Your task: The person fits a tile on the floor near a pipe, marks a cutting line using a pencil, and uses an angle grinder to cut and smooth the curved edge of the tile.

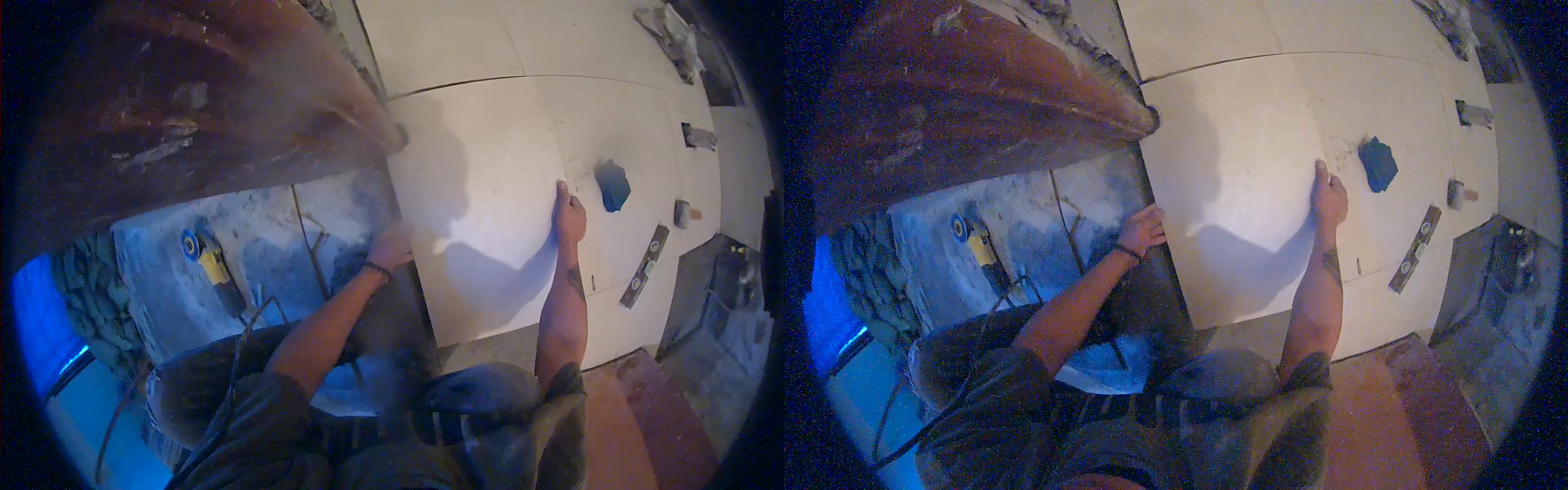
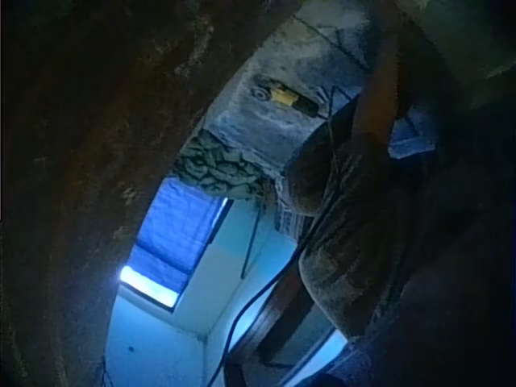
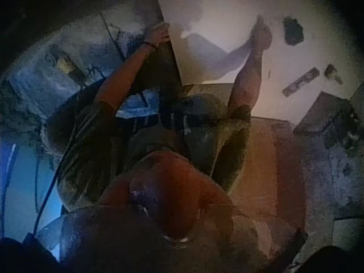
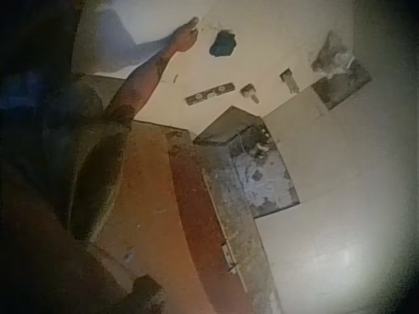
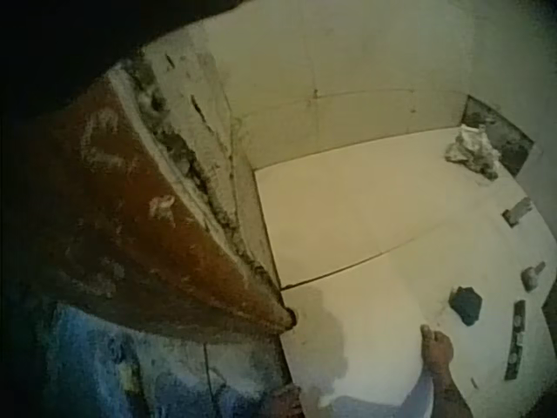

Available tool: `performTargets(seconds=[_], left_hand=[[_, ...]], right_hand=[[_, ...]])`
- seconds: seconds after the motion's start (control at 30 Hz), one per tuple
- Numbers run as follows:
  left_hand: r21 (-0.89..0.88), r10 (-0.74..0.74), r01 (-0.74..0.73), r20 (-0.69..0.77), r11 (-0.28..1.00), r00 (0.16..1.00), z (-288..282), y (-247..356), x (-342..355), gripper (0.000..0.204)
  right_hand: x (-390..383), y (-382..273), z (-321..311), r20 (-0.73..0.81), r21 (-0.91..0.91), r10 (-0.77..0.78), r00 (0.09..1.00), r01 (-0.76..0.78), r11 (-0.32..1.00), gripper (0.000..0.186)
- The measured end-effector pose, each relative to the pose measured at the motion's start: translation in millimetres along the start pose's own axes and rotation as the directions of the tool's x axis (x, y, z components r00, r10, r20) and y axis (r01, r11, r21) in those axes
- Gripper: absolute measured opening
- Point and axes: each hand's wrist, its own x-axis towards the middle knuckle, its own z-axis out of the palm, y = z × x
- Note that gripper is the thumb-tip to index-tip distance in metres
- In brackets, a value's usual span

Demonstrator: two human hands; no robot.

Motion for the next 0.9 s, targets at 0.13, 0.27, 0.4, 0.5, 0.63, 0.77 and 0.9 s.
performTargets(seconds=[0.13, 0.27, 0.4, 0.5, 0.63, 0.77, 0.9], left_hand=[[-0.165, 0.043, -0.042, 0.000, 0.985, 0.999, 4, -6, 4, 0.044], [0.000, 0.050, -0.050, 0.076, 0.999, 0.996, -5, -13, 9, 0.045], [0.022, 0.000, -0.002, 0.083, 1.000, 0.997, -14, -5, 2, 0.041], [-0.519, -0.295, 0.337, 0.165, 0.786, 0.941, 12, 65, 9, 0.034], [-0.524, -0.284, 0.359, 0.220, 0.772, 0.933, 4, 68, 8, 0.032], [-0.430, -0.278, 0.293, 0.099, 0.854, 0.956, -8, 43, 2, 0.028], [-0.649, -0.507, 0.419, 0.060, 0.635, 0.860, 9, 62, 7, 0.026]], right_hand=[[-1, 3, -3, -0.034, 0.003, 0.006, 0.999, -0.006, 1.000, 0.084], [6, 8, 3, -0.043, -0.018, 0.022, 0.999, -0.022, 1.000, 0.085], [-14, -23, -4, 0.044, 0.009, 0.031, 0.999, -0.032, 0.999, 0.084], [-1, 6, -12, -0.030, -0.021, 0.043, 0.999, -0.043, 0.999, 0.083], [-2, 0, -10, 0.066, 0.032, 0.078, 0.995, -0.080, 0.996, 0.081], [5, -1, 0, 0.023, -0.003, 0.051, 0.998, -0.051, 0.999, 0.084], [7, 4, -4, 0.008, -0.066, 0.081, 0.997, -0.081, 0.995, 0.087]])
